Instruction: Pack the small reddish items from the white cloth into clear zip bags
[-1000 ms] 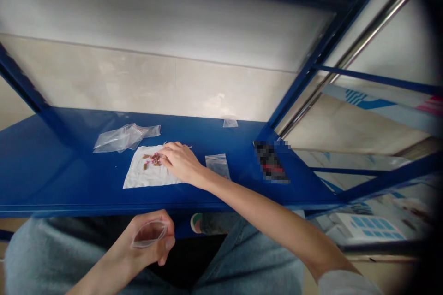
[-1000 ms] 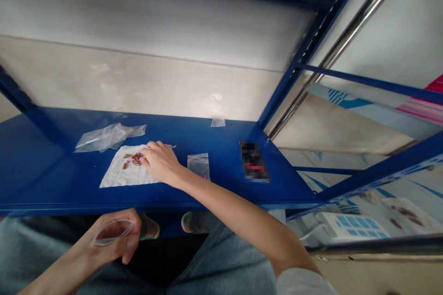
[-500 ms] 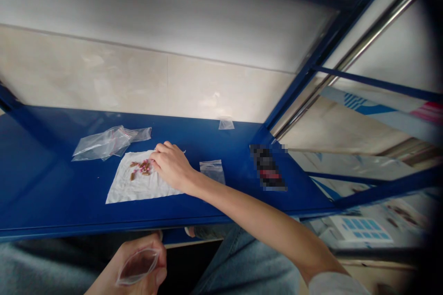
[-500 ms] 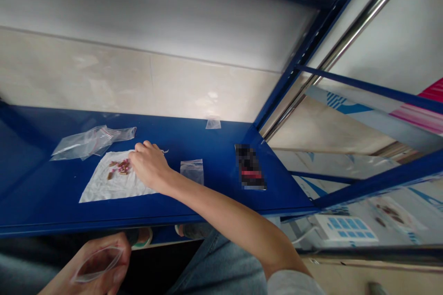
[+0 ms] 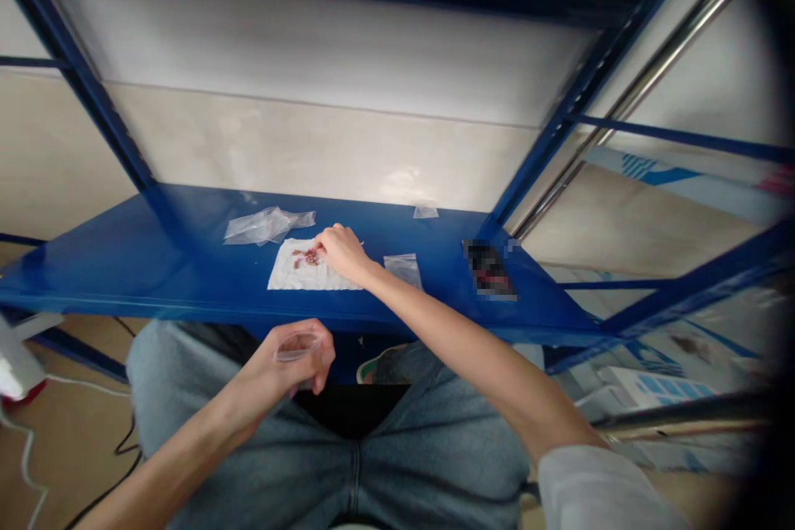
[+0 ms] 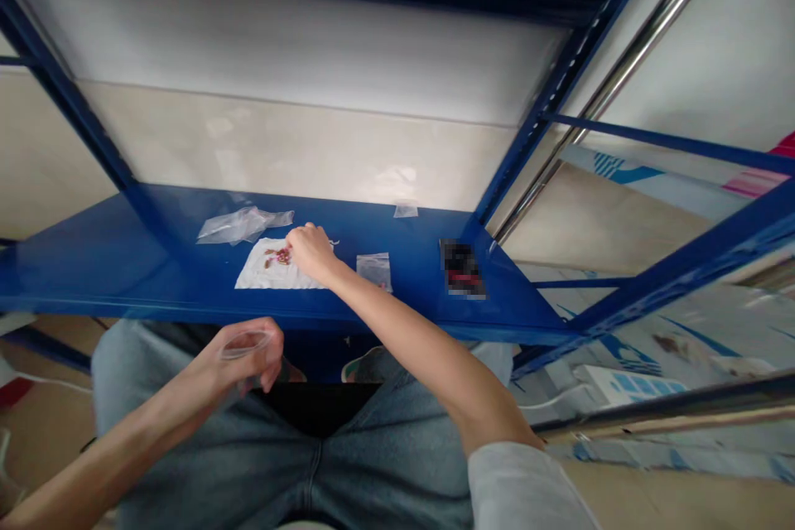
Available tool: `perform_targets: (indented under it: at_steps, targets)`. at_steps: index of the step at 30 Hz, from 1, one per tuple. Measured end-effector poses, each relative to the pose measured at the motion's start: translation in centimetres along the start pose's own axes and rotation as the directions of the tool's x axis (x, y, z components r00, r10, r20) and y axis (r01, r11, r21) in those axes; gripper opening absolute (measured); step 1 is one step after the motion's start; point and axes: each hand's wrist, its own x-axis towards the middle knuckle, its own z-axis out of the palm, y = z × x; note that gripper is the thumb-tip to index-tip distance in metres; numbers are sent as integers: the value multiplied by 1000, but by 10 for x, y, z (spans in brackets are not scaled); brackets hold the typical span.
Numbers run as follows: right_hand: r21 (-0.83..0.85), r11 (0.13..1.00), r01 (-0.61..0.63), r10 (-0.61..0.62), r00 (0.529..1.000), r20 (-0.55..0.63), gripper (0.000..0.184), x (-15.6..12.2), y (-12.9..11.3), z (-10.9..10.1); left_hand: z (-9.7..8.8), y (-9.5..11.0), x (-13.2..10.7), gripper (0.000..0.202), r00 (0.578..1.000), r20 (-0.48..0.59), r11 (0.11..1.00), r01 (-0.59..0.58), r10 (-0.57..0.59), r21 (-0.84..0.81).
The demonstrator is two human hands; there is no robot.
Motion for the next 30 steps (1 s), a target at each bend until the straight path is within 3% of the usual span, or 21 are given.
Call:
perform_targets:
  at_steps: [8,13,19,24,30]
  targets:
    - [-108,989,-99,98,995,-10,21,-13,-37,-17,-24,-12,-24,38,982,-142,992,-123,125,25]
    - [-116,986,-116,120,993,24,23,0,-31,-14,-42,-15,-18,40,964,-217,988,-149,153,35]
    - [-71,993,-98,103,993,58,21,10,-12,-5,-33,-14,-14,39,979,-156,991,-122,130,59]
    - [-47,994,-101,103,993,58,20,6,-11,-2,-23,-17,-19,37,985,-116,992,-121,124,34]
    - [-41,996,-84,86,996,39,24,3,-12,0,-23,-24,-14,31,988,-131,954,-119,86,-276]
